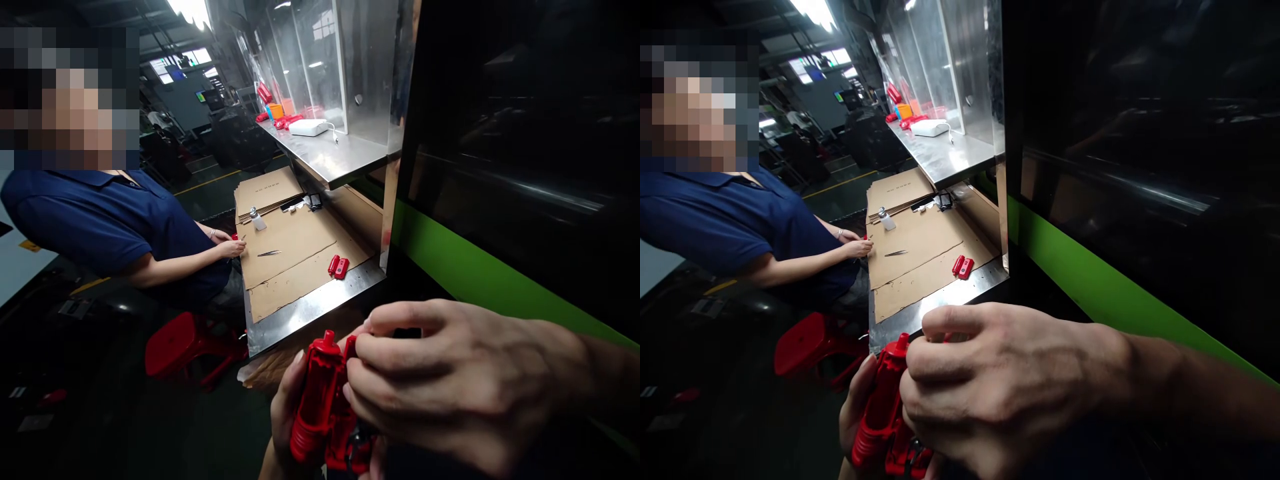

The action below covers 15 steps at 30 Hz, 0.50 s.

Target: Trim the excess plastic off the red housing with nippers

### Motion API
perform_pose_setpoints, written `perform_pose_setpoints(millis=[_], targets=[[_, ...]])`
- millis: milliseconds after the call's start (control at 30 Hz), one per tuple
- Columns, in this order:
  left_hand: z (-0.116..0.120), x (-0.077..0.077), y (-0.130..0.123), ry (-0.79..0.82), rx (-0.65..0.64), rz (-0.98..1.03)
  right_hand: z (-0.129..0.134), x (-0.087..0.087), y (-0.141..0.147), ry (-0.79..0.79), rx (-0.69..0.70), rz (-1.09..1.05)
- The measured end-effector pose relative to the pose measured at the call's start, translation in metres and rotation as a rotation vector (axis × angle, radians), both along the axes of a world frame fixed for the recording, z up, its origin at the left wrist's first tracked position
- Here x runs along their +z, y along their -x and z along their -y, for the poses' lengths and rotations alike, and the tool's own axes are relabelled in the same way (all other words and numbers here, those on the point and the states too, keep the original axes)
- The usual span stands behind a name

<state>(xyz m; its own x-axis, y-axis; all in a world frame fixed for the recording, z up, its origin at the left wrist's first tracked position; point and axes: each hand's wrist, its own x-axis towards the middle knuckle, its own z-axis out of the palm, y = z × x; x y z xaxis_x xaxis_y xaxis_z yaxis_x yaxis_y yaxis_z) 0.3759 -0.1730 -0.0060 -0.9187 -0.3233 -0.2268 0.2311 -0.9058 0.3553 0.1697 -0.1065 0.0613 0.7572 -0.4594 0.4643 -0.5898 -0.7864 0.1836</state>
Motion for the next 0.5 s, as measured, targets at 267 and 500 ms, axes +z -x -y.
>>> perform_pose_setpoints(millis=[267,500], targets=[[0.003,-0.002,0.006,-0.013,0.021,0.106,0.004,0.003,0.002,0.005,0.025,-0.026],[0.005,-0.009,0.013,0.053,0.032,0.130,0.010,0.004,-0.002,-0.141,0.037,0.003]])
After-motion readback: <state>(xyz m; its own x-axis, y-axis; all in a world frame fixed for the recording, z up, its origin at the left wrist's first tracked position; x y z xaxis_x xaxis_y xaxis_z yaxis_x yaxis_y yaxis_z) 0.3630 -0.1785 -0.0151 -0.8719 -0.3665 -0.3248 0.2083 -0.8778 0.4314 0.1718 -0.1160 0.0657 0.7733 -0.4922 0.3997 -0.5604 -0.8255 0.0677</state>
